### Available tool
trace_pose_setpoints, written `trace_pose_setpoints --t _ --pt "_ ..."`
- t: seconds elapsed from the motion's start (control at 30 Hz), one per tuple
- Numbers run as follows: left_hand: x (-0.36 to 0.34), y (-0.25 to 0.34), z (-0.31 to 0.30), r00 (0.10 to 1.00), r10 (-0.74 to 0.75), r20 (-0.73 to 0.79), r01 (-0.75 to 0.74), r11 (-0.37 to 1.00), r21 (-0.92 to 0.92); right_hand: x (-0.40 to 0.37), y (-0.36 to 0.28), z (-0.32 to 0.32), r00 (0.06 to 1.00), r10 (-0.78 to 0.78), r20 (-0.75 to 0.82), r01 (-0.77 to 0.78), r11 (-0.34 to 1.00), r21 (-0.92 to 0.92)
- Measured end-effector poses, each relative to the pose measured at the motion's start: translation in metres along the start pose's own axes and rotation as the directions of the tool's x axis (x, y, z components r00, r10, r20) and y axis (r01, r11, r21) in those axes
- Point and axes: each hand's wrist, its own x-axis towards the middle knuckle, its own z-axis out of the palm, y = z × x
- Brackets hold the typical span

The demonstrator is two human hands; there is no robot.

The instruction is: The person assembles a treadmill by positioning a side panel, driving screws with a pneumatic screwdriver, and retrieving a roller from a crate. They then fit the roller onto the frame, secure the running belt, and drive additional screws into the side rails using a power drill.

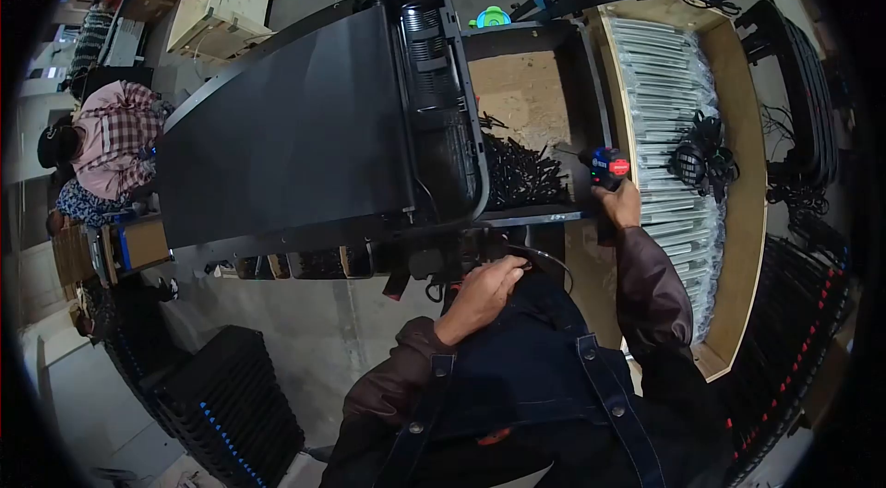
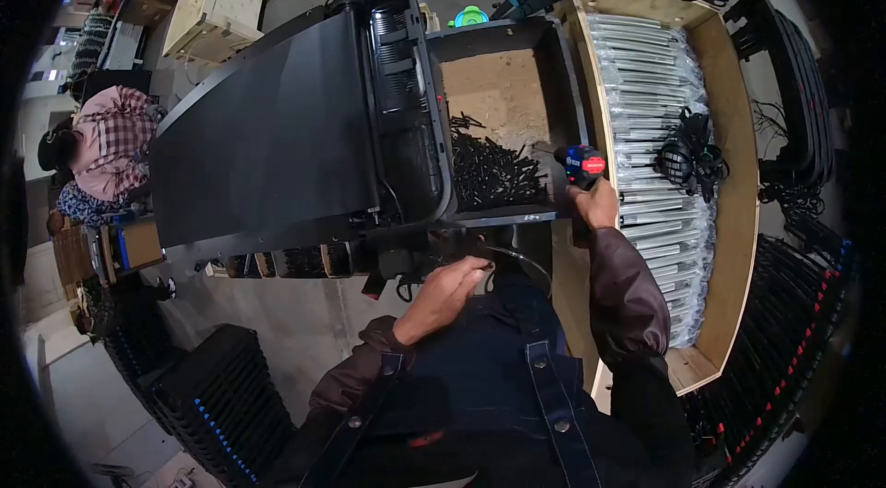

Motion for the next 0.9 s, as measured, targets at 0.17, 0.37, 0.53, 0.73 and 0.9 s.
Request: trace_pose_setpoints --t 0.17,0.37,0.53,0.73,0.9 --pt "-0.019 -0.010 -0.033 0.955 -0.218 0.201 0.284 0.867 -0.409 -0.050 -0.015 -0.009 0.964 -0.131 -0.231 0.083 0.975 -0.206" --pt "-0.033 -0.041 -0.074 0.962 -0.212 0.173 0.272 0.796 -0.540 -0.113 -0.081 -0.008 0.876 -0.229 -0.424 0.250 0.968 -0.005" --pt "-0.039 -0.040 -0.104 0.971 -0.145 0.192 0.230 0.797 -0.559 -0.219 -0.210 -0.009 0.746 -0.545 0.383 0.390 0.823 0.412" --pt "-0.031 -0.043 -0.142 0.984 -0.035 0.172 0.098 0.923 -0.373 -0.220 -0.238 0.011 0.755 -0.479 0.448 0.234 0.835 0.498" --pt "0.042 -0.040 -0.197 0.734 0.606 0.306 -0.671 0.578 0.464 -0.174 -0.245 0.017 0.678 -0.705 0.208 0.694 0.707 0.137"
